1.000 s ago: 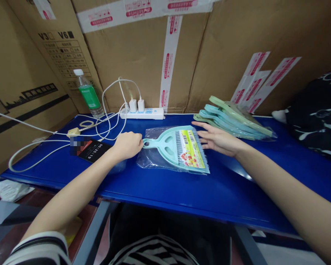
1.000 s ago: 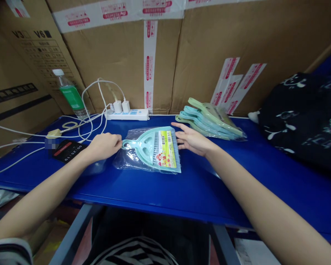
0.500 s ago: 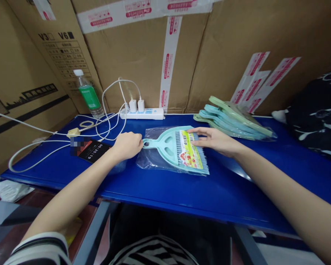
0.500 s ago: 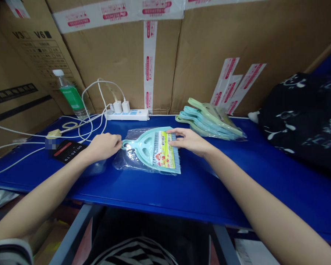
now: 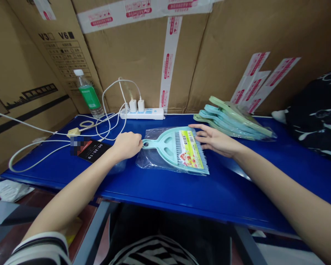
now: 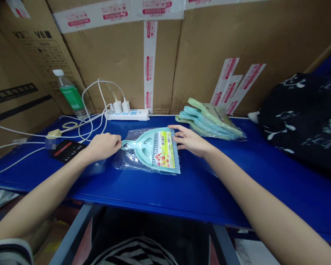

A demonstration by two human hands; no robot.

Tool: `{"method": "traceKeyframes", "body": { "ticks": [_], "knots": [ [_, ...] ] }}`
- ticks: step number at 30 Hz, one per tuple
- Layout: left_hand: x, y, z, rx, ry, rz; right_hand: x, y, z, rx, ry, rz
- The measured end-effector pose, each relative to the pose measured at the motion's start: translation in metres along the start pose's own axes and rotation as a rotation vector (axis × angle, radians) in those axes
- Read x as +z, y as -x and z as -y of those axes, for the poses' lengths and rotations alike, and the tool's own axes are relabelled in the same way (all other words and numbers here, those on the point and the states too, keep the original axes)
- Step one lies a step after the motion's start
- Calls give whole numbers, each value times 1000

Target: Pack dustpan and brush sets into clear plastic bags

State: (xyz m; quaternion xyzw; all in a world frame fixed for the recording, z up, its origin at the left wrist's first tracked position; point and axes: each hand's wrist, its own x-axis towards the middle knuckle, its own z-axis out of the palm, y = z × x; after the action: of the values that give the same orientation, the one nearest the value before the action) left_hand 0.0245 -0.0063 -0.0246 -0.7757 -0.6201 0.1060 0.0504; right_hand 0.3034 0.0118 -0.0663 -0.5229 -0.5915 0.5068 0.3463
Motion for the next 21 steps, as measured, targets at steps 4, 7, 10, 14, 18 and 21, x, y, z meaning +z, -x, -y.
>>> {"method": "traceKeyframes", "body": {
  "ticks": [4,7,10,14,18,21],
  "knots": [
    [-1,0,0,3,-22,4,3,1,2,5,9,6],
    [-1,0,0,1,-34,6,6,1,5,45,33,34],
    [-1,1,-1,4,-40,5,7,0,6,61,61,90],
    [-1,1,0,8,-45,5,4,-1,4,32,80,111],
    [-1,0,1,9,-50,1,0,-3,1,13,49,136],
    [0,-1,2,5,-49,-4,-1,-2,1,-13,37,123]
  ]
}}
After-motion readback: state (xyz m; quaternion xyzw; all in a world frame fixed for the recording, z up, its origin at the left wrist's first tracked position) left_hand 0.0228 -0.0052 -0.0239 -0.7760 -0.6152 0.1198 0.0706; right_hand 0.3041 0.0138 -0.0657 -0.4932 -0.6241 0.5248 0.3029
